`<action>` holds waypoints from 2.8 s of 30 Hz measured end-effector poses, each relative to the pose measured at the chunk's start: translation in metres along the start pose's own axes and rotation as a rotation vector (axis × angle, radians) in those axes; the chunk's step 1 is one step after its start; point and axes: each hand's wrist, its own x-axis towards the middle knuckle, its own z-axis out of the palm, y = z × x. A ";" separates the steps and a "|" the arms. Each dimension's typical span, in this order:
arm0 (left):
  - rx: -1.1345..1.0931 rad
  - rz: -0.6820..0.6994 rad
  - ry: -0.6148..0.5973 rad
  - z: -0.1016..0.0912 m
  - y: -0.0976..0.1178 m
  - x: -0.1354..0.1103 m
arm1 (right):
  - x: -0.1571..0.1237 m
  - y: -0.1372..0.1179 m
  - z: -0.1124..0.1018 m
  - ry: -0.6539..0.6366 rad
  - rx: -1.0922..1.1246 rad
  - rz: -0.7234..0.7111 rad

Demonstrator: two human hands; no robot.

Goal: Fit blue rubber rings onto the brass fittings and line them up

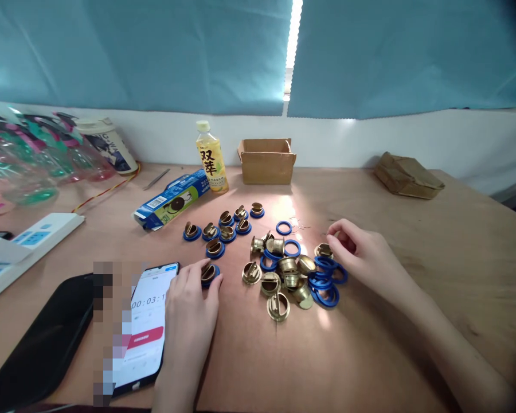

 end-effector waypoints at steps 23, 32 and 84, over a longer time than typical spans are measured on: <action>-0.540 0.394 0.127 -0.007 0.058 -0.045 | -0.014 -0.043 0.027 -0.200 0.614 -0.067; -0.540 0.525 0.166 -0.006 0.059 -0.043 | -0.027 -0.061 0.047 -0.502 1.031 0.246; -1.596 -0.501 -0.307 -0.030 0.085 -0.058 | -0.020 -0.065 0.023 -0.390 0.544 -0.430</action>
